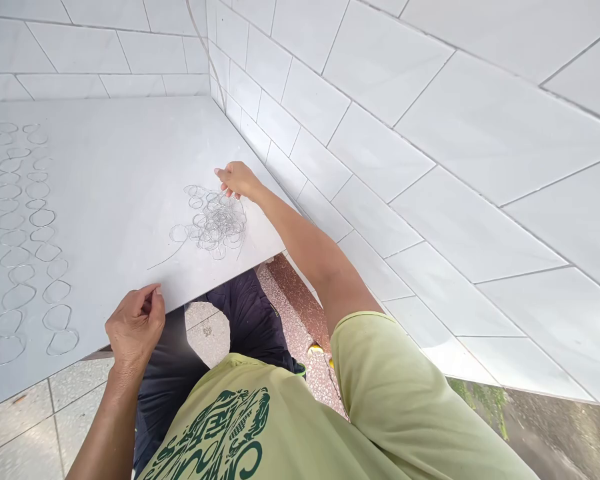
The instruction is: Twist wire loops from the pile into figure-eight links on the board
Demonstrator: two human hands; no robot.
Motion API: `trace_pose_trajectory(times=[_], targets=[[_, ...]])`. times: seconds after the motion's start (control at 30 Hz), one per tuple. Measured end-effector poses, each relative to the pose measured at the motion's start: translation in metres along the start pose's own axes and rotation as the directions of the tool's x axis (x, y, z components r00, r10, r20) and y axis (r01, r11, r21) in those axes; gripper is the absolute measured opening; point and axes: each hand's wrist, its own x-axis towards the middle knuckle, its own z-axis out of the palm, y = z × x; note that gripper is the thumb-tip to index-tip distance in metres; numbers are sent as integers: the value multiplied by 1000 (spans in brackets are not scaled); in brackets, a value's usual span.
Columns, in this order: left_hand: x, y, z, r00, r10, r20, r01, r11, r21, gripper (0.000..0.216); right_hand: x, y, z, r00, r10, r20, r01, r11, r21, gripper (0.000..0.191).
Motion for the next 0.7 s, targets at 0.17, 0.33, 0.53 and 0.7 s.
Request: trace_pose_trajectory(times=[0.17, 0.33, 0.53, 0.7], targets=[[0, 0, 0, 1000, 27, -15, -27, 1000, -1, 17, -29, 21, -20, 989, -143, -37, 133, 969, -208, 19], [-1, -1, 1, 999, 34, -10, -34, 999, 7, 18, -65, 48, -33, 966, -158, 205, 250, 771, -586, 8], [-2, -3, 2, 999, 29, -13, -29, 1000, 1, 16, -69, 62, -26, 925, -117, 362, 348, 642, -683, 15], [-2, -3, 1, 999, 51, -14, -51, 999, -5, 17, -63, 76, -28, 881, -232, 412, 471, 515, -716, 23]])
